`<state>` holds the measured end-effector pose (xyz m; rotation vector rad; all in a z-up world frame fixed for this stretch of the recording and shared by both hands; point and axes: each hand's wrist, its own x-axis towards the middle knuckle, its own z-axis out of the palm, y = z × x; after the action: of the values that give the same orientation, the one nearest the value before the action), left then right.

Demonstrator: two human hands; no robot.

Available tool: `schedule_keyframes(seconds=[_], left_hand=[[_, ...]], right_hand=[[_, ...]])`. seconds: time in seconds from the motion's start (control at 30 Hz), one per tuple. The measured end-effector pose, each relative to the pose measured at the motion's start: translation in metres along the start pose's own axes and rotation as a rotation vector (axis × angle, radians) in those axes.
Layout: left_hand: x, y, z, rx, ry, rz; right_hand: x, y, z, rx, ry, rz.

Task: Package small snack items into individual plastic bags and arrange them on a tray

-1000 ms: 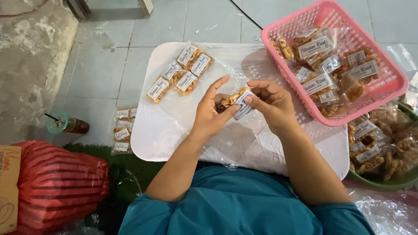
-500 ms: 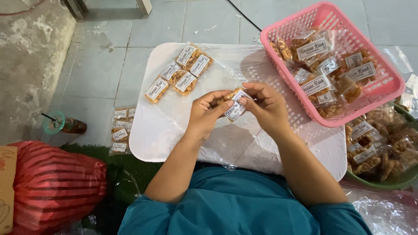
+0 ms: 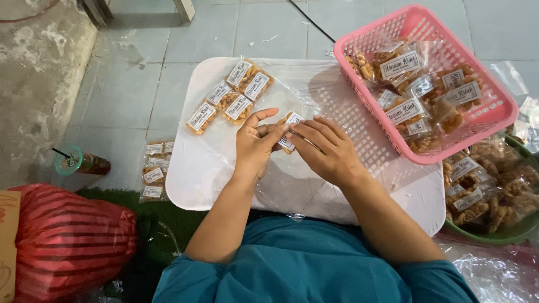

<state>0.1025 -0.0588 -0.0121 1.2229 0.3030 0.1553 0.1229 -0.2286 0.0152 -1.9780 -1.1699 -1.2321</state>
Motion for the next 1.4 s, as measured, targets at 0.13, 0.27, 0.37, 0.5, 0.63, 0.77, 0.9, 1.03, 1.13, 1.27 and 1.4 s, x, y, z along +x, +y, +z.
schedule_keyframes(seconds=[0.13, 0.27, 0.37, 0.5, 0.63, 0.77, 0.9, 1.03, 1.13, 1.27, 1.4], left_hand=[[-0.001, 0.001, 0.003, -0.035, 0.020, -0.011], [-0.008, 0.000, -0.001, -0.066, -0.007, 0.055], [-0.019, -0.035, -0.019, 0.165, -0.220, 0.423], [-0.052, -0.021, -0.024, 1.094, -0.539, 0.457], [-0.061, -0.035, -0.028, 1.504, -0.678, 0.468], [-0.063, -0.046, -0.031, 1.562, -0.702, 0.483], [-0.061, -0.060, -0.035, 1.511, -0.593, 0.649], [-0.059, -0.075, -0.038, 1.426, -0.391, 0.941], [-0.062, -0.063, -0.037, 1.415, -0.450, 0.875], [-0.059, -0.060, -0.037, 1.415, -0.498, 0.796], [-0.052, -0.057, -0.037, 1.329, -0.528, 0.687]], right_hand=[[-0.015, 0.007, 0.002, 0.264, -0.050, 0.159], [-0.035, 0.021, 0.004, 0.613, 0.065, 0.616], [-0.037, 0.028, 0.003, 1.087, 0.288, 1.178], [-0.033, 0.029, 0.001, 1.285, 0.420, 1.357], [-0.060, 0.041, 0.012, 1.289, 0.401, 1.373], [-0.022, 0.021, -0.006, 1.242, 0.361, 1.284], [-0.026, 0.029, -0.017, 0.843, 0.226, 0.839], [-0.021, 0.025, -0.029, 0.262, 0.268, 0.204], [-0.022, 0.019, -0.035, 0.273, 0.302, 0.010], [-0.037, 0.016, -0.045, 0.355, 0.249, -0.001], [-0.059, -0.007, -0.051, 0.536, 0.113, 0.166]])
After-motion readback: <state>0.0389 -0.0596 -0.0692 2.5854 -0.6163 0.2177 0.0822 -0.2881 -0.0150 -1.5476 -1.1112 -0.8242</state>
